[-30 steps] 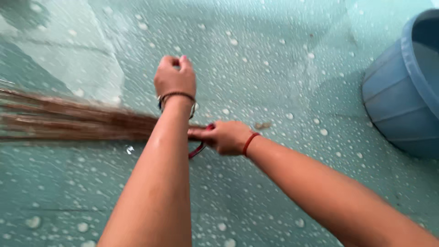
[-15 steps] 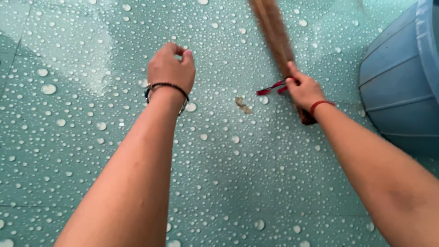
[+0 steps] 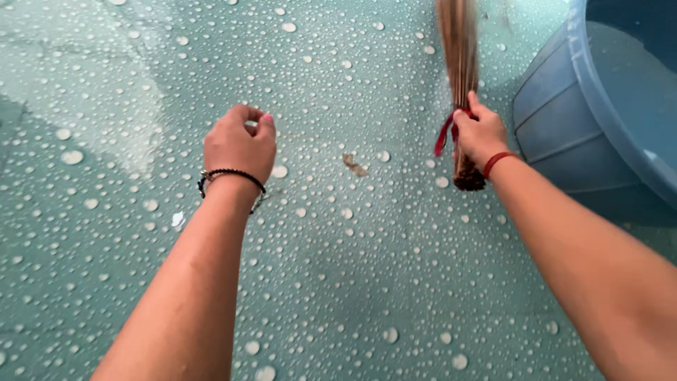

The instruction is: The person cleans a wet bathroom floor using a broom and a squeegee, gathering water toward a drain, then picks up a cleaning cloth and a brush.

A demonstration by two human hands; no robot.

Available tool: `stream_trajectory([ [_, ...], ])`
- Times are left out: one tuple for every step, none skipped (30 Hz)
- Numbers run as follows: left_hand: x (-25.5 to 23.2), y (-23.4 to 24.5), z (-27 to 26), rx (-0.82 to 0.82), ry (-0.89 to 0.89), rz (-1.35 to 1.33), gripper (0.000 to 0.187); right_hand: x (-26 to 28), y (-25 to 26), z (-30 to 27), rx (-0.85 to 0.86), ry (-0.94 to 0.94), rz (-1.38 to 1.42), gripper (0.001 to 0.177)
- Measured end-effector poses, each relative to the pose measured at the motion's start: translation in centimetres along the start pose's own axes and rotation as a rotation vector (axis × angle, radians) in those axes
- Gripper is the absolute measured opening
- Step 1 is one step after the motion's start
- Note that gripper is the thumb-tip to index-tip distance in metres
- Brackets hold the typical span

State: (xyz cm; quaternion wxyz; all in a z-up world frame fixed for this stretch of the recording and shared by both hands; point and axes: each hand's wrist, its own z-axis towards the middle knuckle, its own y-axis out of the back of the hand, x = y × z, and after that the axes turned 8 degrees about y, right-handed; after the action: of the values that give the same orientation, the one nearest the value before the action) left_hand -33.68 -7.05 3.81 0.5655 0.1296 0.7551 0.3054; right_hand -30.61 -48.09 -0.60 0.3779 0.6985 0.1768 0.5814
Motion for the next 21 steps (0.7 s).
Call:
stream_trajectory([
  [0.3,0.6,-0.2,-0.028,-0.023,0.012,0.02,0.9,-0.2,-1.6,-0.108,-0.01,0.009,0.053],
  [0.5,1.2,-0.4,-0.055,-0.046,0.023,0.02,1.3,-0.1,-3.2,0.021,-0.079,-0.016,0.055],
  [0.7,1.9,-0.4,-0.067,-0.071,0.016,0.02,1.6,-0.3,-4.6,0.149,-0.145,-0.034,0.056],
  [0.9,2.6,-0.5,-0.078,-0.097,0.009,0.02,1.8,-0.5,-5.5,0.278,-0.209,-0.052,0.057],
  [1.6,3.2,-1.2,-0.086,-0.1,0.005,0.021,2.2,-0.5,-5.4,0.265,-0.088,-0.094,0.047],
  [2.0,3.7,-1.6,-0.105,-0.1,-0.007,0.02,3.3,-0.6,-4.3,0.252,0.034,-0.135,0.04],
  [2.0,3.9,-1.7,-0.117,-0.107,-0.02,0.02,4.0,-0.5,-4.2,0.229,0.149,-0.175,0.036],
  [2.2,4.2,-2.0,-0.129,-0.114,-0.033,0.02,4.8,-1.1,-5.0,0.169,0.142,-0.166,0.04],
  [2.4,4.9,-2.2,-0.13,-0.116,-0.025,0.02,6.6,-2.6,-5.1,0.105,0.151,-0.152,0.047],
  [2.7,5.6,-2.3,-0.131,-0.118,-0.017,0.02,8.6,-4.4,-5.6,0.042,0.161,-0.138,0.056],
  [3.0,6.0,-2.6,-0.124,-0.115,-0.015,0.019,10.1,-5.9,-7.0,0.034,0.272,-0.135,0.055],
  [3.4,6.4,-3.0,-0.129,-0.117,-0.005,0.019,11.4,-7.2,-8.9,0.027,0.384,-0.132,0.055],
  [4.1,7.1,-3.2,-0.137,-0.116,0.012,0.019,12.9,-8.7,-10.9,0.077,0.439,-0.149,0.056],
  [4.8,7.8,-3.4,-0.145,-0.116,0.028,0.019,14.1,-9.9,-13.1,0.126,0.495,-0.167,0.057],
  [5.5,8.4,-3.6,-0.15,-0.098,0.039,0.02,15.1,-10.5,-15.5,0.258,0.535,-0.168,0.058],
  [6.2,8.9,-3.9,-0.154,-0.08,0.049,0.02,15.8,-11.1,-17.7,0.391,0.574,-0.169,0.06],
  [6.9,9.2,-4.3,-0.15,-0.064,0.061,0.02,16.5,-11.7,-19.9,0.462,0.778,-0.173,0.062],
  [7.5,9.5,-4.3,-0.172,-0.076,0.069,0.02,16.9,-12.2,-21.6,0.533,0.981,-0.173,0.064],
  [8.1,9.4,-4.6,-0.182,-0.082,0.078,0.02,16.9,-12.4,-23.4,0.661,1.032,-0.184,0.062],
  [8.7,9.0,-5.0,-0.192,-0.087,0.087,0.021,16.7,-12.4,-24.9,0.79,1.082,-0.191,0.061],
  [9.0,8.3,-5.2,-0.155,-0.071,0.092,0.021,16.4,-12.3,-25.6,0.835,1.197,-0.314,0.059],
])
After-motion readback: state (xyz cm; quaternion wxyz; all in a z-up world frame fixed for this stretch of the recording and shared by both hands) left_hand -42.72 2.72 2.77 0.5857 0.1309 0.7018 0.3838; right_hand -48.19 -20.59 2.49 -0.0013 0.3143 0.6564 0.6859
